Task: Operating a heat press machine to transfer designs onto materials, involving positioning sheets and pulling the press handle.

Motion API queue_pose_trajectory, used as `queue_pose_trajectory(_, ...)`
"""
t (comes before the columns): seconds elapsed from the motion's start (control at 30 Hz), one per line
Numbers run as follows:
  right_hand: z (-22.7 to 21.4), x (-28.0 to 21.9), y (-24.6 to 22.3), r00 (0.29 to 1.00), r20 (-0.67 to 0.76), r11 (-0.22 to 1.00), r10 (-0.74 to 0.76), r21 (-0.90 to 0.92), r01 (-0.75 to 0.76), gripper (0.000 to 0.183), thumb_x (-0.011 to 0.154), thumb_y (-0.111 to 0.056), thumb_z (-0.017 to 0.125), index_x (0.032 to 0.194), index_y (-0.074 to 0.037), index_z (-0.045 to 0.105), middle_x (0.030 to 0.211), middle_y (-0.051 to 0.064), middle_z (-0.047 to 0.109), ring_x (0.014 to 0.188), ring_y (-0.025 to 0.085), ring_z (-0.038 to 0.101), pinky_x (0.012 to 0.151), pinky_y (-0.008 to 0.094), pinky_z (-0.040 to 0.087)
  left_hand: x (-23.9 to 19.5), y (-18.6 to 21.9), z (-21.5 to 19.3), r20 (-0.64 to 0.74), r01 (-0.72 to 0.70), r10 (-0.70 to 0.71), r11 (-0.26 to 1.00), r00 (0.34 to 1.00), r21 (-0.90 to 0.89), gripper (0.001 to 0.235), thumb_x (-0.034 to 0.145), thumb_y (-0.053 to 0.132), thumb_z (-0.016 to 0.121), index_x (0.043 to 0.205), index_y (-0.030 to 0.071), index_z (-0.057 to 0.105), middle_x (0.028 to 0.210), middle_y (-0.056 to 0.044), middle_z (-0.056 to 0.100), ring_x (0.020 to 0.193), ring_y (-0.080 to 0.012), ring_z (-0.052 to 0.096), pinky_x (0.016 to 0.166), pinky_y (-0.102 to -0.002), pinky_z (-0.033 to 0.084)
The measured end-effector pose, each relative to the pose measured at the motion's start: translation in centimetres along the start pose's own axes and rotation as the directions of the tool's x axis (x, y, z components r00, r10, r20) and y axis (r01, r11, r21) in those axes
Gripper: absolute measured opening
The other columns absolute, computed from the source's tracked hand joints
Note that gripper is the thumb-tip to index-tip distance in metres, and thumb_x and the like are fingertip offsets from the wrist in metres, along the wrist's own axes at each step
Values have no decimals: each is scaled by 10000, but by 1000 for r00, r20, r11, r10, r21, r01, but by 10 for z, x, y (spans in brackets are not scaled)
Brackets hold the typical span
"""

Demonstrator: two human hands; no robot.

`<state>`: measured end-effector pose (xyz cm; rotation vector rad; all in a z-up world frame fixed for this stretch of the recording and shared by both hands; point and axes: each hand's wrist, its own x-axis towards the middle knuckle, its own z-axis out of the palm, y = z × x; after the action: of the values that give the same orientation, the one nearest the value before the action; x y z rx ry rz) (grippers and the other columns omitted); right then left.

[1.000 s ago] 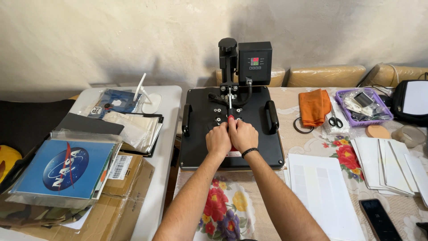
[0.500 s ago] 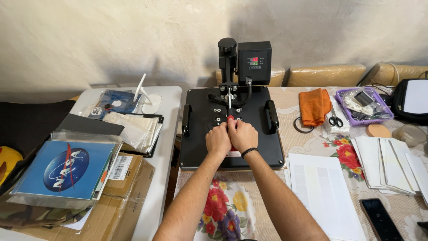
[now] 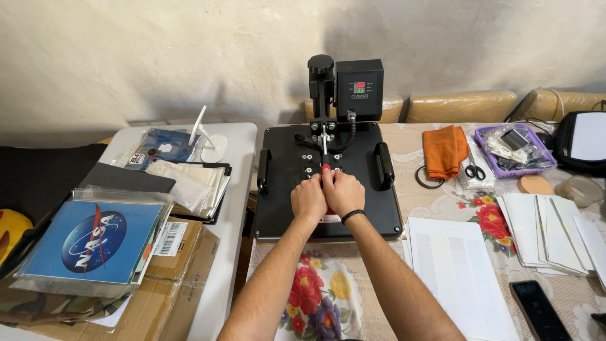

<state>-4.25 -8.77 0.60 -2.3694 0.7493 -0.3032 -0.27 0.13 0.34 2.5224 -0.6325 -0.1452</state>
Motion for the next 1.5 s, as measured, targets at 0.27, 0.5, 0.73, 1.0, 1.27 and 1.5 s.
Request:
queue_pose_trajectory(0.27, 1, 1, 0, 1000, 7, 1000, 1, -3, -1, 611, 976, -575, 344, 881, -88, 701, 891, 227, 737, 974, 440, 707, 880, 509, 545, 3, -2, 3, 0, 0, 0, 1000, 1000, 9, 318, 950, 281, 423, 1059, 102, 662, 933, -215, 751, 966, -461, 718, 866, -535, 559)
queue_pose_trajectory(0.5, 1, 0, 0, 1000, 0, 1000, 3, -12, -3, 609, 978, -571, 343, 878, -88, 701, 892, 218, 740, 974, 432, 709, 880, 507, 547, 2, -1, 2, 3, 2, -2, 1000, 1000, 9, 327, 953, 281, 417, 1081, 103, 660, 949, -214, 752, 975, -457, 718, 871, -535, 559)
queue_pose_trajectory(0.73, -1, -1, -2, 1000, -5, 1000, 5, -4, -5, 595, 977, -555, 348, 883, -93, 711, 886, 216, 742, 969, 430, 711, 880, 504, 548, 3, -2, 4, -10, -4, 4, 1000, 1000, 7, 325, 952, 283, 422, 1067, 97, 662, 931, -218, 750, 959, -461, 720, 859, -534, 562)
queue_pose_trajectory(1.0, 3, 3, 3, 1000, 0, 1000, 2, -16, -2, 609, 974, -578, 344, 890, -101, 713, 893, 219, 741, 976, 435, 708, 881, 512, 545, 4, -2, 5, -14, -5, 5, 1000, 1000, 5, 316, 956, 283, 427, 1064, 104, 664, 924, -214, 750, 955, -460, 721, 857, -535, 563)
queue_pose_trajectory(1.27, 0, 0, -1, 1000, -8, 1000, 6, -16, -6, 603, 973, -561, 346, 893, -94, 718, 887, 219, 742, 965, 434, 711, 876, 510, 547, 2, 0, 2, -10, 4, -4, 1000, 1000, 8, 312, 959, 273, 429, 1067, 105, 669, 929, -210, 753, 958, -452, 723, 859, -527, 564)
queue_pose_trajectory(1.5, 3, 3, 2, 1000, -5, 1000, 0, -28, 0, 610, 977, -564, 343, 901, -90, 720, 898, 222, 742, 977, 436, 708, 885, 511, 545, 2, -1, 3, -11, 1, -1, 1000, 1000, -3, 325, 953, 287, 425, 1063, 101, 668, 936, -213, 752, 963, -455, 721, 861, -527, 563)
